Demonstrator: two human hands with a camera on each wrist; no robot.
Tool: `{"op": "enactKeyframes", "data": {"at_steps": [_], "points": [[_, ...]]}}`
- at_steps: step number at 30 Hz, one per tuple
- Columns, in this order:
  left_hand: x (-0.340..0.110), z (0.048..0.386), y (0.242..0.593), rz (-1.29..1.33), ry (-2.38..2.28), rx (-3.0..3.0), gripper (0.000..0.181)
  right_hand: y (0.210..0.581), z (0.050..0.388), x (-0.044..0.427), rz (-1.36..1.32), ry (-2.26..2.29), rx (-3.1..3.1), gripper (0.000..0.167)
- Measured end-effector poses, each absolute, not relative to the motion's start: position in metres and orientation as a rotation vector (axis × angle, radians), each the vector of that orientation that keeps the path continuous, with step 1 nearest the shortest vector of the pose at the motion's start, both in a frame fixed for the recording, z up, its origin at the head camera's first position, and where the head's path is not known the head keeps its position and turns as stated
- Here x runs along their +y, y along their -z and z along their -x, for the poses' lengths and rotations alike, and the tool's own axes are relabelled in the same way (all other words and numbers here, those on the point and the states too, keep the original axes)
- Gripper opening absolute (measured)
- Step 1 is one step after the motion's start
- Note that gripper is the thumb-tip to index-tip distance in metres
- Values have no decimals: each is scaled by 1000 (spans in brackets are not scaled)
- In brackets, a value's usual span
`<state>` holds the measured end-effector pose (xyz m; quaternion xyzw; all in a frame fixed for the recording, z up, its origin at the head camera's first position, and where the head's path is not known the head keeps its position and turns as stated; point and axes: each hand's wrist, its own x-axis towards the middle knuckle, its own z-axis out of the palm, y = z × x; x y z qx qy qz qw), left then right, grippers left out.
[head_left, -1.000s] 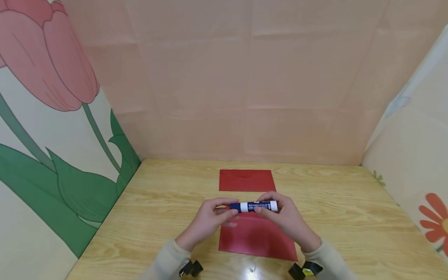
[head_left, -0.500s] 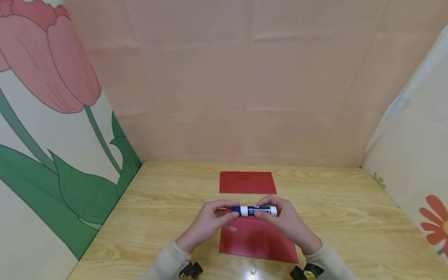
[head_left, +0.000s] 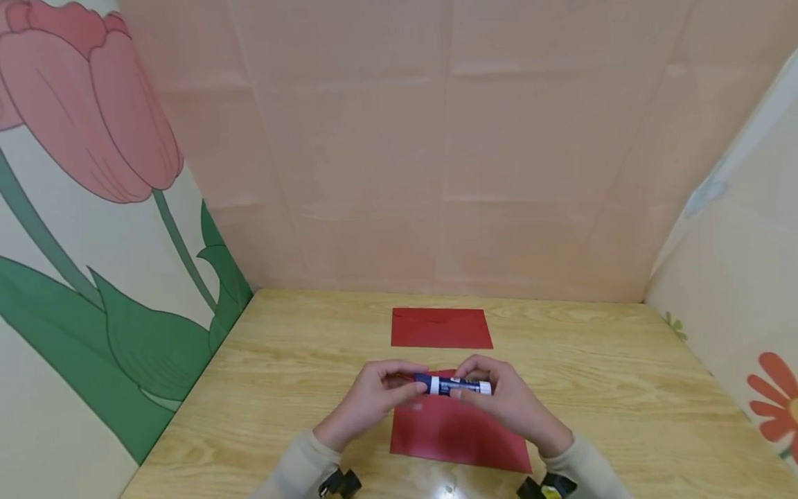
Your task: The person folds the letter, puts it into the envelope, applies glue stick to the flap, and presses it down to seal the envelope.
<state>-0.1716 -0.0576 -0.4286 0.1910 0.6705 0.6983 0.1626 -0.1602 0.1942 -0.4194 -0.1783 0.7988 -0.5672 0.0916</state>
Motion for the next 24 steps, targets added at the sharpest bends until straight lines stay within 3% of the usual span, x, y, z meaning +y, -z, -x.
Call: {"op": "enactKeyframes", "data": {"at_steps": [24], "points": [[-58,166,420,-572,-1950,1992,27,424,160,194,629,1738,2309,21]]}}
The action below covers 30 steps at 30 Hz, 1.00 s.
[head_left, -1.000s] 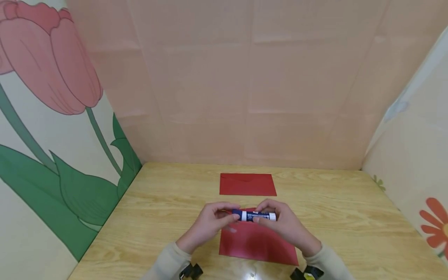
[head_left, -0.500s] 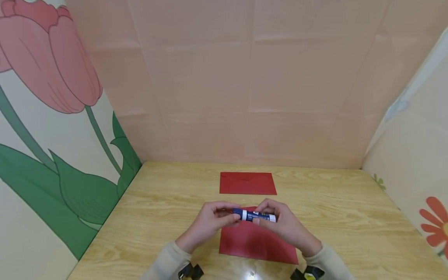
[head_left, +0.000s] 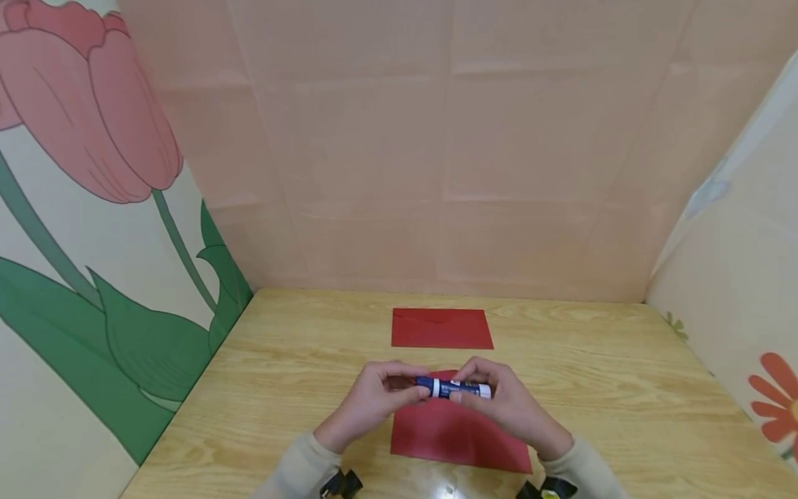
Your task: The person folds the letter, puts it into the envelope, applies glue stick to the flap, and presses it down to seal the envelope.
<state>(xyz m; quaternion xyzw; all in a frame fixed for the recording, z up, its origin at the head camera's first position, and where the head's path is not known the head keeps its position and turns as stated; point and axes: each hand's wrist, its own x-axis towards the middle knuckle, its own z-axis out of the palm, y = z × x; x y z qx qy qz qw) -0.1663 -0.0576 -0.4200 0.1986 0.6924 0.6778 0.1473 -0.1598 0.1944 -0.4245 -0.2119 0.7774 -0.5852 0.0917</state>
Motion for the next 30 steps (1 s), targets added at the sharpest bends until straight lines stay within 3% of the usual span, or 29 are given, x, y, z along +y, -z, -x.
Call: {"op": "enactKeyframes", "data": {"at_steps": [30], "points": [[-56,165,432,-626,-1972,1989,26,429,160,189,620,1731,2205,22]]}}
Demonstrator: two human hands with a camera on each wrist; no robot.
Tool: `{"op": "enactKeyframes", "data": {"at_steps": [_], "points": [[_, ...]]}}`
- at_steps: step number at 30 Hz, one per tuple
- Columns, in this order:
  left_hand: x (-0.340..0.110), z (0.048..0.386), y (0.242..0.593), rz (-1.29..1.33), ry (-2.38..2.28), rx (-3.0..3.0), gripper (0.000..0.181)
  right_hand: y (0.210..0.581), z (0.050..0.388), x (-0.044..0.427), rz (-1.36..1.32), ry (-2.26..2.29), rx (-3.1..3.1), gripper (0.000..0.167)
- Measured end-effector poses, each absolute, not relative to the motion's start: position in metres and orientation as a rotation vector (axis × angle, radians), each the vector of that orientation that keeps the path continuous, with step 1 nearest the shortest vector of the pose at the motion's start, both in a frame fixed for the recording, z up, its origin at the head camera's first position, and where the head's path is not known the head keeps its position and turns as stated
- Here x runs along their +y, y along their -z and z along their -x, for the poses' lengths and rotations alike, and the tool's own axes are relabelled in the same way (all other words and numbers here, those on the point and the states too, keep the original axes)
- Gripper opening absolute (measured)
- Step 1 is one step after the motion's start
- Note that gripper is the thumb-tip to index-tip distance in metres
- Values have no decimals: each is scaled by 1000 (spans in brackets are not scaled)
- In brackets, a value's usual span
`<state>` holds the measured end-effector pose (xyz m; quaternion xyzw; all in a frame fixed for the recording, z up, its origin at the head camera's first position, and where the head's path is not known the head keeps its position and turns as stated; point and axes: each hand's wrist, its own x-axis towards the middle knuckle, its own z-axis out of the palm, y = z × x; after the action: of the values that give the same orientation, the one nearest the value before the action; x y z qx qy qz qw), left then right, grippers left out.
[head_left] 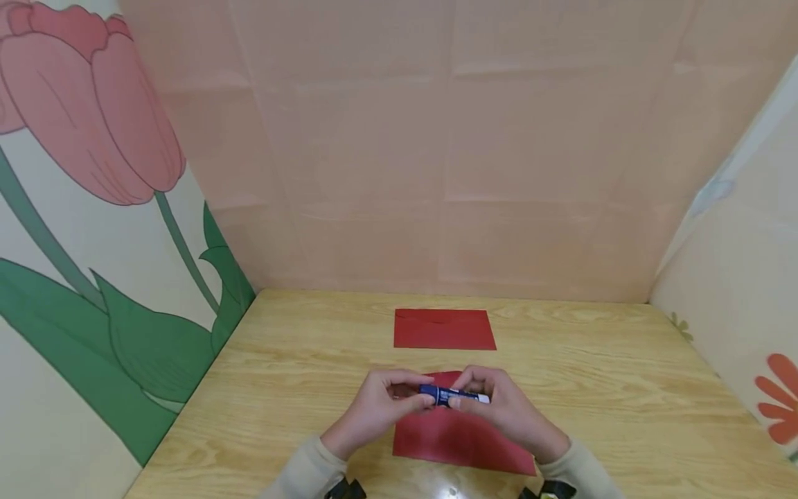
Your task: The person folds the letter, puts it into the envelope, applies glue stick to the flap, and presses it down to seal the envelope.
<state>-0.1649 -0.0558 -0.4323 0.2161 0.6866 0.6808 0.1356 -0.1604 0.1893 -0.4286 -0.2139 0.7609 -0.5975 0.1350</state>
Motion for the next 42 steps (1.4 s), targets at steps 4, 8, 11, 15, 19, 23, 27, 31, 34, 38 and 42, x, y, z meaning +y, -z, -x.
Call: {"op": "enactKeyframes", "data": {"at_steps": [4,8,11,15,19,23,27,31,34,38,42], "points": [[-57,165,432,-652,-1929,2017,27,424,161,190,665,1574,2266,19],[-58,165,429,-693,-1861,2115,26,419,162,191,746,1394,2348,15],[-55,166,429,-716,-1810,2165,29,422,162,195,794,1322,2373,13],[-51,168,432,-721,-1772,2201,35,430,162,204,808,1318,2392,14],[-56,180,439,-701,-1688,2312,41,434,164,218,664,1380,2438,19],[-66,197,451,-672,-1523,2485,48,434,169,235,509,1485,2530,28],[-73,206,462,-646,-1344,2628,61,436,177,254,370,1508,2711,32],[-74,208,470,-652,-1203,2680,74,442,186,276,216,1417,2926,33],[-72,208,473,-688,-1123,2692,80,448,192,293,153,1314,3056,35],[-69,207,475,-738,-1084,2705,80,456,196,312,114,1201,3145,38],[-68,208,473,-748,-1070,2711,80,463,198,325,68,1150,3163,38]]}}
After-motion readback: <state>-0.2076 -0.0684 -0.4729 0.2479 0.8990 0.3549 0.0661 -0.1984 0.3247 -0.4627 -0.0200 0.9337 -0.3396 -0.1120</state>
